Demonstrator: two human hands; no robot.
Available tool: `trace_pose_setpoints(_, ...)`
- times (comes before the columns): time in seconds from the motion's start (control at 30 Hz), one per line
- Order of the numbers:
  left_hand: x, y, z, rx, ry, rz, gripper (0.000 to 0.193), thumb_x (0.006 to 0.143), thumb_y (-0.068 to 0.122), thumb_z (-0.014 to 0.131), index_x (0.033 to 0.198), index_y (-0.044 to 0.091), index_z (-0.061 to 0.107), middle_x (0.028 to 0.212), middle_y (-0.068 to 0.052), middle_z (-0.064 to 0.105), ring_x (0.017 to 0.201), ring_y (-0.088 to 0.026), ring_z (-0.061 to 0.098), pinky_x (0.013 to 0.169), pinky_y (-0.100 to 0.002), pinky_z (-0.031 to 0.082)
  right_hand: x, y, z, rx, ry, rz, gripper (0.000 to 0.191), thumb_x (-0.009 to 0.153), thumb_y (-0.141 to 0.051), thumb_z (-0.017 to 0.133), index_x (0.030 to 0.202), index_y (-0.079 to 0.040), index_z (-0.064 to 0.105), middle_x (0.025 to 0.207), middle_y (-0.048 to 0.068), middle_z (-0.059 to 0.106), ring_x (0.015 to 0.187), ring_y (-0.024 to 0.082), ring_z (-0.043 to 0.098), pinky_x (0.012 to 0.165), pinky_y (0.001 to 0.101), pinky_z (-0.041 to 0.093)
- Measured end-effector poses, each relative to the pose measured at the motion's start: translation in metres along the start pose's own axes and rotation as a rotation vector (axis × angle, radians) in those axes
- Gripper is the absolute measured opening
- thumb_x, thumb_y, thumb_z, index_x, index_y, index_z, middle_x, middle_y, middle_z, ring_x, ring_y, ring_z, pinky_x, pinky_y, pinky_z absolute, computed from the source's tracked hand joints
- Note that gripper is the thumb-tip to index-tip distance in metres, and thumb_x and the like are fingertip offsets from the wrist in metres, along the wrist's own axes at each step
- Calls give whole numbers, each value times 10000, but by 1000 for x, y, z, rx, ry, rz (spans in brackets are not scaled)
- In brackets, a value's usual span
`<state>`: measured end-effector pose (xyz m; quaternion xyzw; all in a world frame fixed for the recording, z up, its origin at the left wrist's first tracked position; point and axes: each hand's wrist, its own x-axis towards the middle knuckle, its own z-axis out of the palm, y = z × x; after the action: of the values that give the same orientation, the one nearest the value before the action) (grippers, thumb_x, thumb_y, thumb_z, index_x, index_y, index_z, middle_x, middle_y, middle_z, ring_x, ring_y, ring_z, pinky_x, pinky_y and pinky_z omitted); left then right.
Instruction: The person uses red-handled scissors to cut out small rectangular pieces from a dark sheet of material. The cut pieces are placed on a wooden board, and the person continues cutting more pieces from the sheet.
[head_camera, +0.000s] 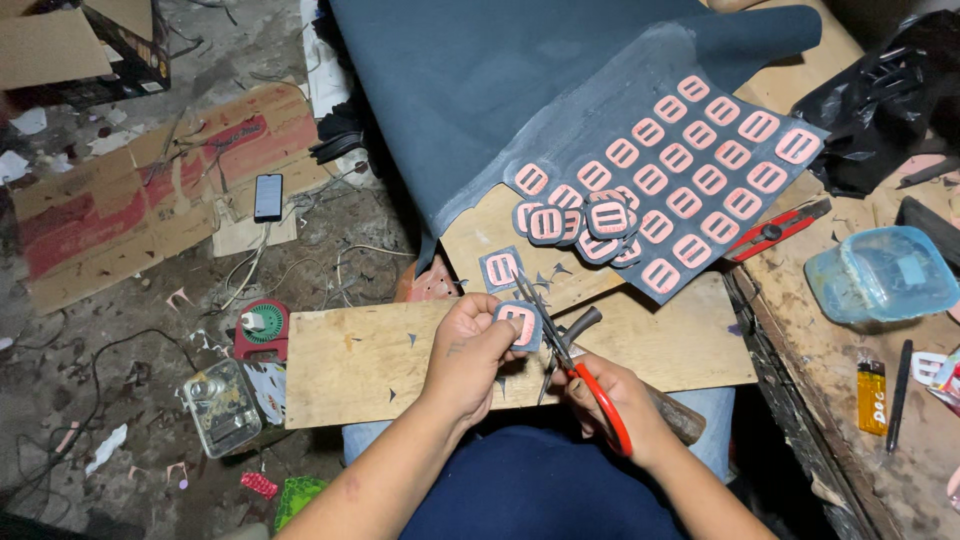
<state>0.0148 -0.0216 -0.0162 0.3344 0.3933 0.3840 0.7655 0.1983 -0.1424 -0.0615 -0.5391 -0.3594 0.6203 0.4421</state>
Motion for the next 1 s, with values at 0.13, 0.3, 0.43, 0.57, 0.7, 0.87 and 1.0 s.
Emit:
trace_pose_setpoints(0.13,2,4,-3,-6,-21,-4,172,885,-18,632,1015,29,530,875,-87,708,706,-115,644,618,-255,519,-2,-1,-2,34,10,59,448,897,-415,699,1078,-6,707,630,-6,565,499,87,491,461,256,434)
trace_pose_setpoints(0.3,4,10,-6,14,-64,1,167,880,-34,627,1012,20,542,896,-97,715,729,-123,656,643,-261,532,-3,-2,-5,34,10,105,351,921,-348,686,1053,-24,721,585,-17,540,464,86,458,444,256,409)
trace_pose_setpoints(0.43,4,17,-6,9,-71,-3,186,874,-43,622,1038,20,561,918,-102,720,772,-131,680,697,-258,559,-2,0,-6,-16,70,173,316,908,-306,682,1031,-18,719,569,-11,543,434,104,457,415,274,389)
trace_pose_setpoints(0.57,3,22,-2,-16,-49,-45,183,865,-23,625,1017,34,540,906,-101,724,760,-154,691,650,-308,573,0,0,-3,-11,23,108,355,949,-325,641,1094,-5,687,665,23,574,513,115,521,493,275,452)
trace_pose_setpoints(0.7,0,19,4,-72,40,-94,211,863,-3,634,1053,50,558,933,-55,726,802,-125,695,708,-257,558,-1,-4,0,-146,-64,-83,482,995,-441,515,1215,-25,621,883,53,644,744,140,655,721,279,552)
trace_pose_setpoints(0.87,0,6,6,-80,14,-34,181,906,12,655,1067,9,573,919,-101,708,743,-132,636,670,-253,518,-1,-8,9,-321,-74,-185,565,1005,-509,464,1278,-30,590,949,50,637,863,156,624,816,294,524)
trace_pose_setpoints(1.0,-2,0,8,-85,17,-43,178,906,12,652,1062,6,566,924,-103,705,749,-129,642,675,-254,520,1,-8,11,-204,-78,-132,572,1002,-508,481,1290,-22,569,957,60,626,870,171,609,817,309,519)
